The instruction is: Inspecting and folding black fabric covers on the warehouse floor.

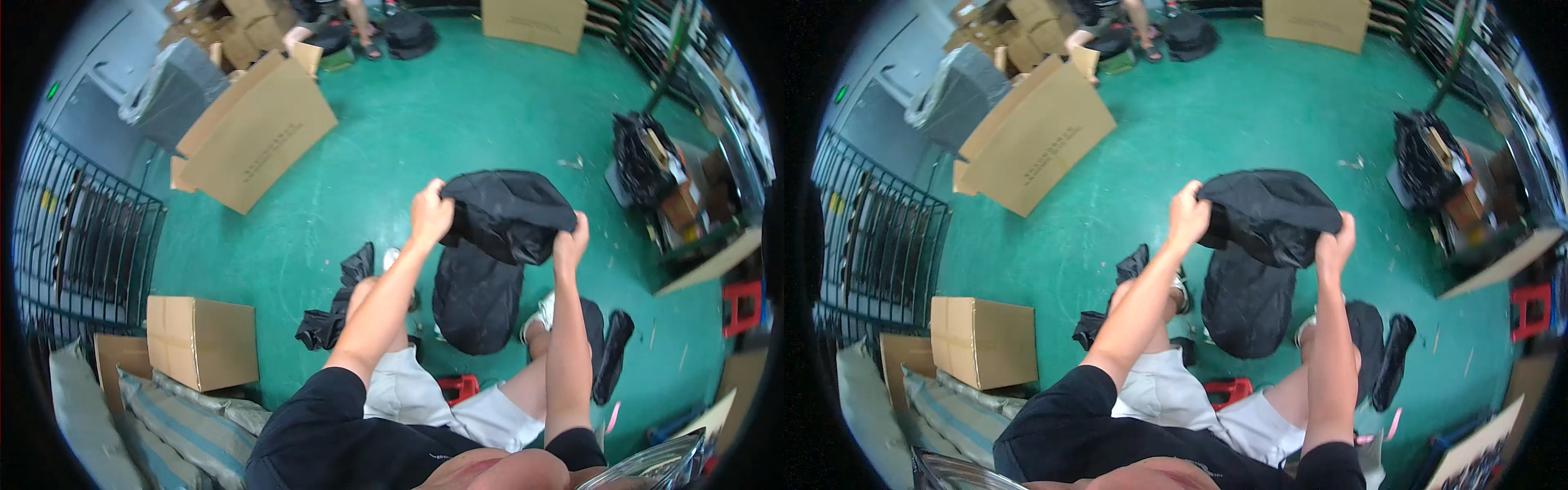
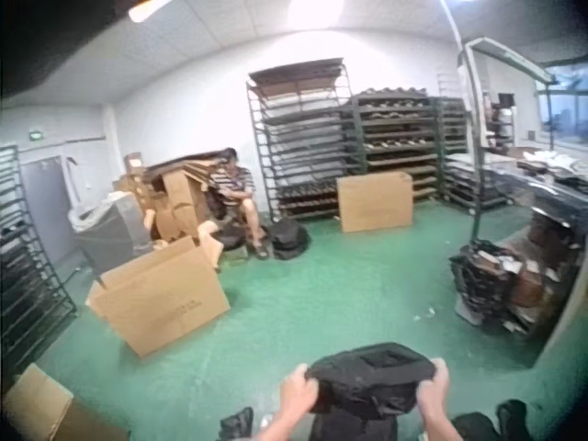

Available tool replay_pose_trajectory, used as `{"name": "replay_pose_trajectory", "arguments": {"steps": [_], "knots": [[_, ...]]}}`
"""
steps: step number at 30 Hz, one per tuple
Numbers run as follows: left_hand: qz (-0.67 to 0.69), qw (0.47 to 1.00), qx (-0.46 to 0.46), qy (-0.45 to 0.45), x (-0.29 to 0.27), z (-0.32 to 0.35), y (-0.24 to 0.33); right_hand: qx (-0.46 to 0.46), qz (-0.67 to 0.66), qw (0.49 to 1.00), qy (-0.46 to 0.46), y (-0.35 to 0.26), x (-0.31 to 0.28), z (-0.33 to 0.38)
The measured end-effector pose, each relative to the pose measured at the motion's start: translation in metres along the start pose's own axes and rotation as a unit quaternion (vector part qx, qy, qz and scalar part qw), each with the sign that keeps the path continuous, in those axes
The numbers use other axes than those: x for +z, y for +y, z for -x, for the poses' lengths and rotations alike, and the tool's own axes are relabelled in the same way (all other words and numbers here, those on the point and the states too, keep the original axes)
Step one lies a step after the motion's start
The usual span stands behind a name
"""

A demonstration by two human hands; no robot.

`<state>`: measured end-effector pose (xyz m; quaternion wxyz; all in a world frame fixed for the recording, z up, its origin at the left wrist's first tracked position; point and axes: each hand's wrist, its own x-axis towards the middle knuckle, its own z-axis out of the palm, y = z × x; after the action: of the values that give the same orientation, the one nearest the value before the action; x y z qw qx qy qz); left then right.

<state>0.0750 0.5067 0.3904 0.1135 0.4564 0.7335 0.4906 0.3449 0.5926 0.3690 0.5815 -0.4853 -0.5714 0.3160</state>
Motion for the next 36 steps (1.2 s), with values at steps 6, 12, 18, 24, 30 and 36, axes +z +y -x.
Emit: {"name": "replay_pose_trajectory", "arguments": {"steps": [6, 12, 18, 24, 30, 36], "knots": [[-0.007, 0.993, -0.025, -0.118, 0.005, -0.001, 0.011, 0.055, 0.014, 0.998, 0.009, 0.008, -0.007, -0.010], [-0.029, 0.999, -0.015, 0.003, 0.008, -0.002, 0.004, 0.029, 0.115, 0.991, 0.064, -0.019, -0.023, -0.005], [0.012, 0.998, 0.018, 0.059, 0.015, 0.009, 0.009, -0.022, 0.126, 0.991, 0.041, -0.015, -0.018, -0.002], [0.106, 0.987, 0.007, 0.118, 0.010, 0.004, 0.003, 0.051, -0.037, 0.991, -0.115, -0.002, 0.001, 0.002], [0.146, 0.981, -0.003, 0.127, 0.005, 0.001, 0.001, 0.013, 0.076, 0.995, -0.061, -0.010, 0.010, 0.014], [0.093, 0.990, 0.026, 0.101, 0.019, 0.011, 0.006, -0.059, 0.118, 0.985, 0.116, -0.020, 0.004, 0.001]]}}
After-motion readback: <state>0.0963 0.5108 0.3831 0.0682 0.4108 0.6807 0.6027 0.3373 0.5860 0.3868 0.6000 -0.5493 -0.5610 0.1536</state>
